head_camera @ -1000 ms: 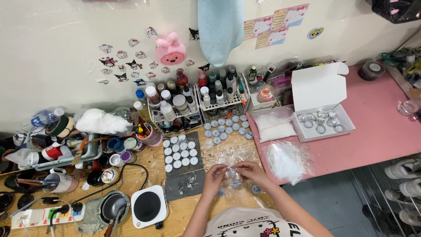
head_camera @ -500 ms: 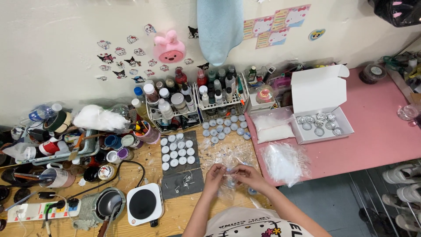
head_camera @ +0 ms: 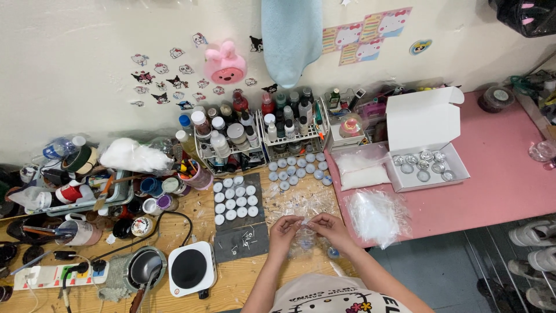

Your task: Packaging small tealight candles into individual plastic bags at a workshop bench.

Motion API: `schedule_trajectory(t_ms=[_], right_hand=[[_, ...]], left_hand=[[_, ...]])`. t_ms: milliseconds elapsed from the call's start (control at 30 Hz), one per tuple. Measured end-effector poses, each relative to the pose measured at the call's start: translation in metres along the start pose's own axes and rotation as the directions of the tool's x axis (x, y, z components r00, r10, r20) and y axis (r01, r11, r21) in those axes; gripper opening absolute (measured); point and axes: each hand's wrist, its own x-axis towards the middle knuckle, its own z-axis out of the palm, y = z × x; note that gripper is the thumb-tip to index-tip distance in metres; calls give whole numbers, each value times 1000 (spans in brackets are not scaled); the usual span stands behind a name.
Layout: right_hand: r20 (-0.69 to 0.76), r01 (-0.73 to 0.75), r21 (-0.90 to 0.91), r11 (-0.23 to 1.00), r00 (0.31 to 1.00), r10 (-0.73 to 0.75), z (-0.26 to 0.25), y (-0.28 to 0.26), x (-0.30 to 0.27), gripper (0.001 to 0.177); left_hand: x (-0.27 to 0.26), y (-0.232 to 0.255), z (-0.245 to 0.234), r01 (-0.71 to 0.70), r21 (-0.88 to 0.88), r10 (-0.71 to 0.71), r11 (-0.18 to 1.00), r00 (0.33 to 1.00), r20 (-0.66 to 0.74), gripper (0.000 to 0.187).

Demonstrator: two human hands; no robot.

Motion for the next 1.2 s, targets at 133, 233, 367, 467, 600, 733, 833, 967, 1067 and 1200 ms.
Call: schedule_trajectory(t_ms=[133, 233, 367, 467, 600, 733, 833, 967, 1067, 1200], right_hand=[[-44, -33, 40, 999, 998, 35, 5, -5, -5, 13], [-104, -74, 41, 996, 992, 78, 2, 3, -4, 15], [-119, -33, 62, 998, 992, 40, -7, 21, -1, 16], [-117, -4, 54, 999, 993, 10, -8, 23, -1, 18], [-91, -24, 60, 998, 995, 29, -4, 12, -7, 20], [-87, -10, 32, 999, 996, 12, -1, 6, -9, 21], [-88, -70, 37, 997, 993, 73, 4, -2, -10, 22], [-4, -152, 248, 957, 987, 158, 2, 1, -5, 19], [65, -141, 348, 927, 990, 126, -2, 9, -1, 17], [78, -250, 378, 892, 968, 238, 12, -23, -13, 17]], left_hand=[[-4, 5, -2, 98, 57, -96, 994, 995, -34, 17], [-6, 6, 1, 50, 69, -48, 996, 998, -29, 18], [-7, -1, 2, 104, 91, -94, 990, 990, -106, 15], [-8, -5, 1, 65, 114, -52, 991, 992, -111, 11], [-11, -1, 5, 63, 189, -38, 980, 990, -135, 14], [-14, 13, 19, 35, 233, -1, 972, 989, -147, 14], [-18, 24, 27, -105, 211, 119, 972, 991, -55, 10], [-21, 33, 28, -25, 219, 13, 975, 998, 59, 10], [-23, 37, 25, -44, 263, 3, 964, 988, 154, 13], [-31, 67, 39, -267, 370, 149, 890, 936, 318, 21]])
